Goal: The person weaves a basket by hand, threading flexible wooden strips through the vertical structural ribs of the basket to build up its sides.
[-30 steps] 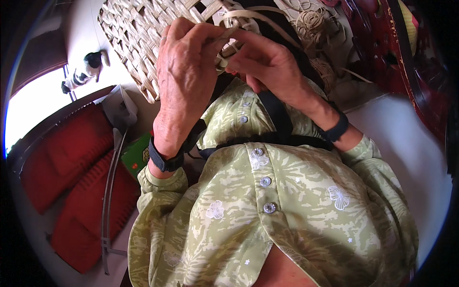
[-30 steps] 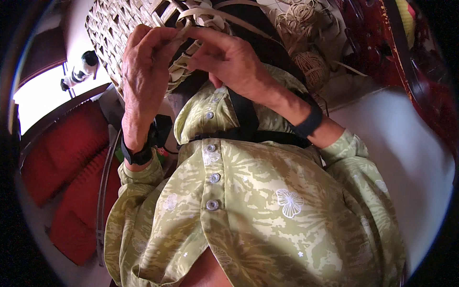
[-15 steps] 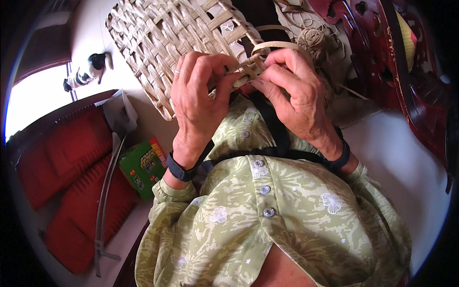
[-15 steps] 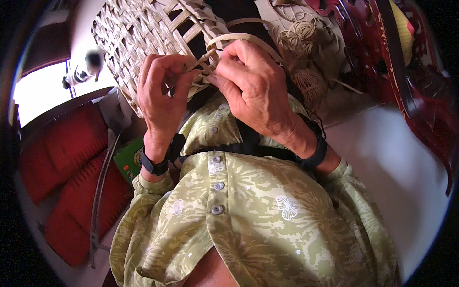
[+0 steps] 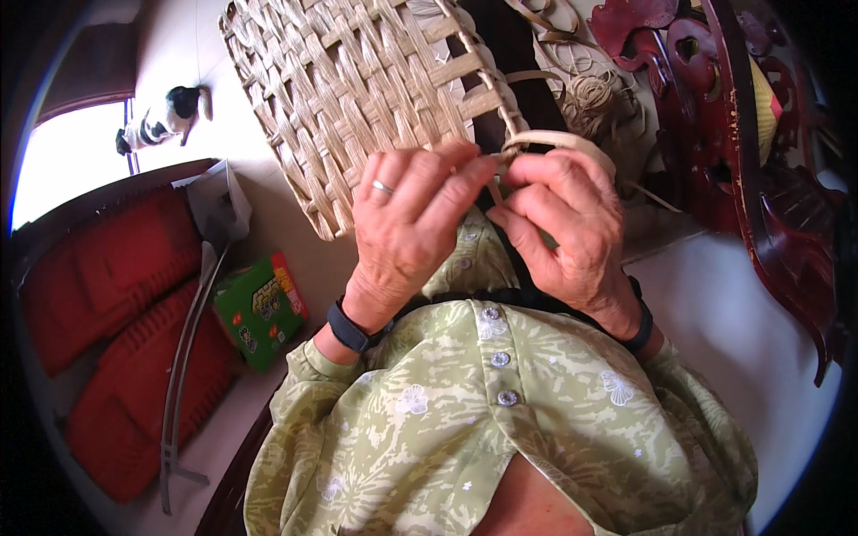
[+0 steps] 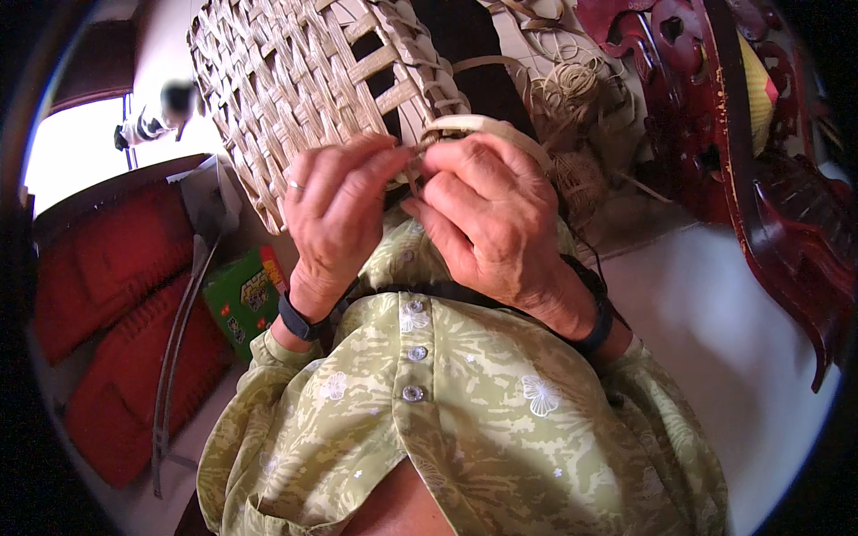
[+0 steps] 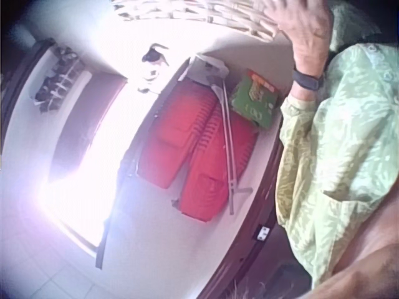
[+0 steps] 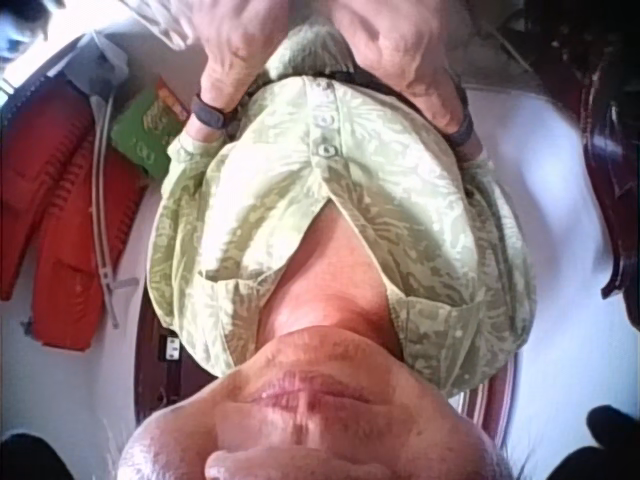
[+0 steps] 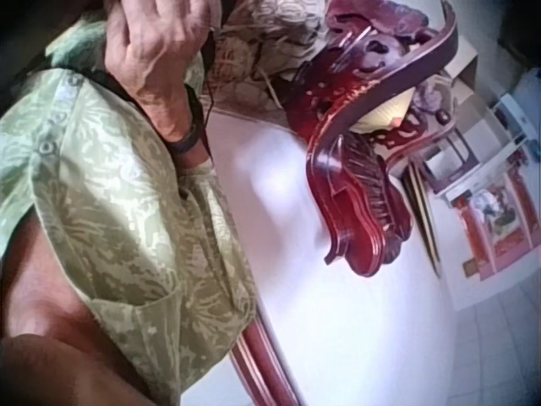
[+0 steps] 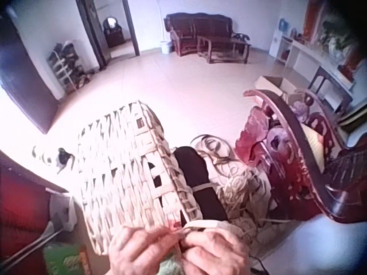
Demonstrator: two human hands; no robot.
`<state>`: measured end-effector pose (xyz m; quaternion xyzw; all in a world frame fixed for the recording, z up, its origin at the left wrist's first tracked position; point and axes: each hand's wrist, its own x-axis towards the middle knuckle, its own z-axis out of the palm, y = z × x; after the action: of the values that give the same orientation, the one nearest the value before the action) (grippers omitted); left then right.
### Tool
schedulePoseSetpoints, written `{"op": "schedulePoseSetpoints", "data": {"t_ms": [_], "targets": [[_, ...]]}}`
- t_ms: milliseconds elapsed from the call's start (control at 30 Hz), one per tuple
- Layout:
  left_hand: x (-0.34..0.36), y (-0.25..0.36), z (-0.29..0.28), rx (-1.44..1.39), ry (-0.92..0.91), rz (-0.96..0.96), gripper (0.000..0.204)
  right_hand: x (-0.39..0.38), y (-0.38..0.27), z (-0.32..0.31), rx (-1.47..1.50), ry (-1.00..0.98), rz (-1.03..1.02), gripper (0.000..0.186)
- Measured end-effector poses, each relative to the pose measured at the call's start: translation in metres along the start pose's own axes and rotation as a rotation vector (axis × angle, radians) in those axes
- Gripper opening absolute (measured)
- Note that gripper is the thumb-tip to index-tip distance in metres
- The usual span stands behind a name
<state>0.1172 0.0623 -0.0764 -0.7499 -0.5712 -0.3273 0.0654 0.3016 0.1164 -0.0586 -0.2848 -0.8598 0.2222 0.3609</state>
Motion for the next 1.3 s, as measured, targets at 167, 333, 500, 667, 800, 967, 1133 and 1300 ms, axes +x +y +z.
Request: {"op": "schedulePoseSetpoints", "data": {"t_ms": [167, 333, 500, 667, 800, 967, 1133, 1300], "targets": [[0.004, 0.007, 0.002, 0.031, -0.049, 0.073, 0.036, 0.009, 0.010, -0.017, -0.037, -0.078, -0.087, 0.016], [0.009, 0.003, 0.002, 0.033, -0.121, 0.119, 0.033, 0.013, 0.004, -0.020, -0.034, -0.103, -0.015, 0.014], [0.016, -0.007, 0.005, 0.064, -0.188, 0.138, 0.031, 0.022, -0.007, -0.028, 0.284, -0.320, 0.579, 0.023], [0.010, -0.006, 0.008, 0.057, -0.213, 0.082, 0.038, 0.012, -0.030, -0.065, 0.251, -0.519, 0.399, 0.023], [0.012, 0.001, 0.012, 0.034, -0.146, 0.060, 0.027, -0.008, 0.013, -0.068, 0.798, -0.517, 0.945, 0.022], [0.013, -0.002, 0.020, 0.036, -0.150, 0.035, 0.042, -0.011, 0.042, -0.008, 0.771, -0.435, 1.012, 0.027], [0.017, -0.004, 0.020, 0.017, -0.121, -0.023, 0.033, -0.004, 0.052, 0.027, 0.511, -0.288, 0.680, 0.020], [0.032, -0.007, 0.024, 0.038, -0.066, -0.108, 0.024, -0.011, 0.063, -0.008, 1.082, -0.208, 1.041, 0.018]]}}
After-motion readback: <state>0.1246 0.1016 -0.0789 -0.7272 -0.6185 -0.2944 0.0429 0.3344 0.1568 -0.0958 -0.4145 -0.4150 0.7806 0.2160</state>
